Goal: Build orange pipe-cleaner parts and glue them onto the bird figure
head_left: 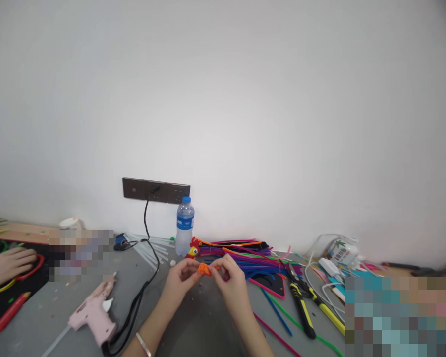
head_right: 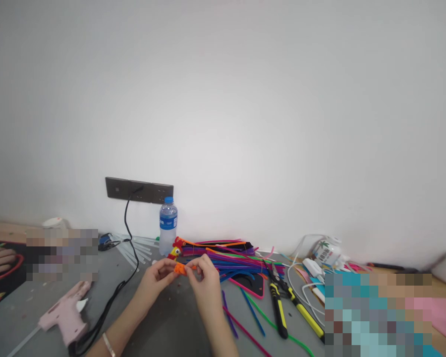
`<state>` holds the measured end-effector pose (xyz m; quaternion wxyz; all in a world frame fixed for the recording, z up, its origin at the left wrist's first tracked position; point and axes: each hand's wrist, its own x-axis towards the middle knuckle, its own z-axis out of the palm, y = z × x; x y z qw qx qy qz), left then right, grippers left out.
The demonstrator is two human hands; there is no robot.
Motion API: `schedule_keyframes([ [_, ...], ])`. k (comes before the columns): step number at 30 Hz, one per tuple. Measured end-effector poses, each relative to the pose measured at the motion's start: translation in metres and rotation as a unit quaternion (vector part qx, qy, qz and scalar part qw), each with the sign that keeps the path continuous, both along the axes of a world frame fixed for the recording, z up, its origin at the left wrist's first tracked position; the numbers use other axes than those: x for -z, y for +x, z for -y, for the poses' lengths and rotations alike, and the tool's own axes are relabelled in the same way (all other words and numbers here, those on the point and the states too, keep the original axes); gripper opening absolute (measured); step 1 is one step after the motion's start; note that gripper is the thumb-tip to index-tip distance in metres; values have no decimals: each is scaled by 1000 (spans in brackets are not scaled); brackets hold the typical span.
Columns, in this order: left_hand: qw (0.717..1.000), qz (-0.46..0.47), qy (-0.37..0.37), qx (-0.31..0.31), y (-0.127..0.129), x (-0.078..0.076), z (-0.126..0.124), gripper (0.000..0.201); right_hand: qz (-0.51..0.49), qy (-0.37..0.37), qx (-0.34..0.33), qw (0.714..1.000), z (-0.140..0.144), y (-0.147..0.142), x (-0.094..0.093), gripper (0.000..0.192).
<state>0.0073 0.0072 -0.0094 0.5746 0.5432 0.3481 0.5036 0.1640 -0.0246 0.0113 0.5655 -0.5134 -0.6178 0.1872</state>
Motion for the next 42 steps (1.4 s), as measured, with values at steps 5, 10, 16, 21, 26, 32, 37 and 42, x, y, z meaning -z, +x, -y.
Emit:
schedule_keyframes([
  [5,1000,-24,-9,-11,-1,7,-2,38,-72,14,32,997,6,12,-15,22],
  [10,994,-95,8,-59,-9,11,-7,29,-117,14,75,990,3,42,-17,33],
  [16,988,-106,22,-113,-13,-1,-5,33,1,-26,33,999,-4,58,-1,29],
  [21,984,-69,57,-156,-17,-4,-4,37,89,-15,-10,996,-6,58,10,19],
  [26,930,150,100,-321,-37,-9,-12,25,140,0,-16,990,-7,59,9,20],
  [32,917,210,35,-339,-39,-14,-15,32,154,-24,-36,987,-4,55,11,16],
  [37,945,153,68,-280,-34,-8,-6,44,200,-56,-21,978,-1,37,13,25],
  [42,945,179,52,-270,-32,-15,-2,51,267,-79,51,959,-2,14,17,13],
])
